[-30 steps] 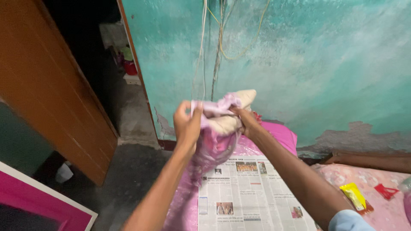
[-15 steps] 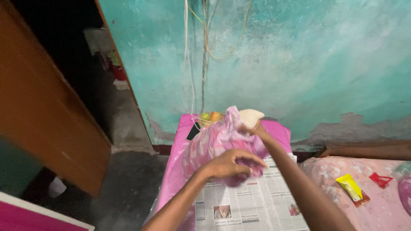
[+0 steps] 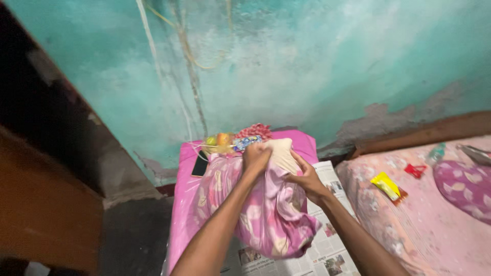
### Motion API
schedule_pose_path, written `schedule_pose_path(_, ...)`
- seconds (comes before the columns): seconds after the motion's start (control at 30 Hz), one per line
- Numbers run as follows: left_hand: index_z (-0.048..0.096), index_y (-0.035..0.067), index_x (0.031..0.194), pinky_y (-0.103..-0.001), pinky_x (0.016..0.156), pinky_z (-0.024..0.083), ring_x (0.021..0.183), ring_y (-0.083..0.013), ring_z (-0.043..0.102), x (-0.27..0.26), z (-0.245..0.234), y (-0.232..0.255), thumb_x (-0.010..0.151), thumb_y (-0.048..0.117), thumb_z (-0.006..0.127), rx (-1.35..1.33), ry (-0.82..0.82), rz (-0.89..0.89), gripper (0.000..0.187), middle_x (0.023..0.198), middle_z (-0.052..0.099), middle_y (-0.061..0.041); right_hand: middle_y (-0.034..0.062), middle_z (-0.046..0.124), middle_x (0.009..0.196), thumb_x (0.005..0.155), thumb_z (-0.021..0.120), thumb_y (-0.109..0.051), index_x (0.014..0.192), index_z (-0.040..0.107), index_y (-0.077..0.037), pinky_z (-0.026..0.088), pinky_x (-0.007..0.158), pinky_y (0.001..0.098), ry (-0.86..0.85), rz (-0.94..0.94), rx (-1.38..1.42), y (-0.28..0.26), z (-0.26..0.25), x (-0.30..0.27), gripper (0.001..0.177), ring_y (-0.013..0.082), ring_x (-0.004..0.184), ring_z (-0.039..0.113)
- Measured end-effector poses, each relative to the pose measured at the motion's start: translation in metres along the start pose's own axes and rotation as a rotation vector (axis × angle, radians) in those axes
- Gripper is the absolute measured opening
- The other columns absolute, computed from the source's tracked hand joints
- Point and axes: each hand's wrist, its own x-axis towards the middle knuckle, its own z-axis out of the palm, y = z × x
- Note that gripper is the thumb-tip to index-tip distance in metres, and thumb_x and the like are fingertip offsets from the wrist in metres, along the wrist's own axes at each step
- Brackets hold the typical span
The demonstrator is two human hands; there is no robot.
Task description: The person inserts a white pillow into a pink floral pillowcase. They repeatedly pull, adjust, and tuck the fabric over the pillow, working to fully enclose it. The pillow is handled by hand on a surface covered with newspapers.
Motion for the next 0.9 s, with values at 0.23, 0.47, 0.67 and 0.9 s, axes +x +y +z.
schedule_pose_path(0.23, 0.062, 0.011, 0.134, -0.035, 0.089, 0.053, 0.107, -0.0213, 0.067, 0.016, 0.073, -0.002, 0.094, 0.038, 0.063, 0.029, -0.728, 0.157, 0.048, 0.126, 0.068, -0.011, 0.0137, 0.067, 0.13, 0.079, 0.076, -0.005, 0.141, 0.055, -0.002, 0.051, 0.098, 0.0357, 0.649, 0.029, -0.358, 0.04, -0.135, -0.029, 0.065, 0.0226, 0.116, 0.065)
schedule_pose_path(0.47, 0.076, 0.017, 0.112, -0.041, 0.097, 0.055, 0.107, -0.0246, 0.074, 0.003, -0.021, -0.082, 0.091, 0.03, 0.057, 0.451, -0.243, -0.068, 0.031, 0.118, 0.078, -0.008, 0.015, 0.067, 0.132, 0.089, 0.074, -0.015, 0.125, 0.067, -0.006, 0.047, 0.11, 0.0393, 0.616, -0.233, -0.812, 0.022, -0.14, -0.058, 0.038, 0.0261, 0.128, 0.061)
schedule_pose_path(0.67, 0.046, 0.013, 0.148, -0.067, 0.114, 0.021, 0.149, -0.0423, 0.027, -0.021, -0.019, -0.09, 0.092, 0.046, 0.06, 0.788, -0.056, 0.238, 0.066, 0.162, 0.033, -0.017, 0.0187, 0.016, 0.167, 0.087, 0.069, -0.048, 0.152, 0.037, -0.015, 0.015, 0.115, 0.0682, 0.057, 0.032, -1.148, 0.055, -0.032, -0.037, 0.079, 0.0414, 0.151, 0.019)
schedule_pose_path(0.9, 0.025, 0.02, 0.16, -0.079, 0.11, 0.005, 0.153, -0.0396, 0.009, 0.001, 0.021, -0.13, 0.085, 0.061, 0.06, 0.966, -0.236, 0.039, 0.092, 0.168, 0.015, -0.012, 0.0197, 0.017, 0.168, 0.092, 0.053, -0.066, 0.16, 0.02, -0.014, 0.006, 0.116, 0.0717, -0.062, -0.004, -1.356, 0.123, -0.034, 0.008, 0.092, 0.0434, 0.153, 0.016)
